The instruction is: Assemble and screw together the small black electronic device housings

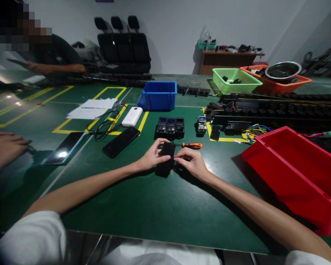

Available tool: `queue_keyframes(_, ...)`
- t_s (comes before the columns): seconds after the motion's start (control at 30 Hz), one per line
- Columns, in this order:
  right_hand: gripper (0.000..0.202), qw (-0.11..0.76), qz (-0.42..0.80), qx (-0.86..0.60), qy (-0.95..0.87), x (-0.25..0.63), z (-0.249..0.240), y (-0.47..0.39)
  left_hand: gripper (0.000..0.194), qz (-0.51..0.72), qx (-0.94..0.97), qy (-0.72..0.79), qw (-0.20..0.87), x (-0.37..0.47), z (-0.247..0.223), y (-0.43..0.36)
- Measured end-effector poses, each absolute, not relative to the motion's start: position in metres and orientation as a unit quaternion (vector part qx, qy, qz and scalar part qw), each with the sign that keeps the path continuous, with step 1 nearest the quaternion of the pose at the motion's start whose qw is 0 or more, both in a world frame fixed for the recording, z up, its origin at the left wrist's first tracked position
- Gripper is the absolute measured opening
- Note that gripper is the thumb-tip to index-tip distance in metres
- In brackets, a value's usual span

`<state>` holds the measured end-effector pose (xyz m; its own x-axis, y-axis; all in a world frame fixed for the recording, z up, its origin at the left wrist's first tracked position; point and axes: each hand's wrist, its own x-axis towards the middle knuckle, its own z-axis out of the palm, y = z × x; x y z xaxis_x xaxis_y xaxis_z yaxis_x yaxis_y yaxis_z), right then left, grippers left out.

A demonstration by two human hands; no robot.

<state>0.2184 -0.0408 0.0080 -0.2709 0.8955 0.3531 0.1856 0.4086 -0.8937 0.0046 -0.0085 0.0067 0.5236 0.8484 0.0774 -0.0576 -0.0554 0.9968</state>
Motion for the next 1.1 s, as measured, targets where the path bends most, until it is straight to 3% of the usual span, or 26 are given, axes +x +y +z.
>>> queue_keyframes(1.1, 0.019, 0.455, 0.451, -0.392, -0.66, 0.2193, 0.0099, -0.0381, 0.064, 0.361, 0.628, 0.318, 0.611, 0.0039, 0.0089, -0.0097)
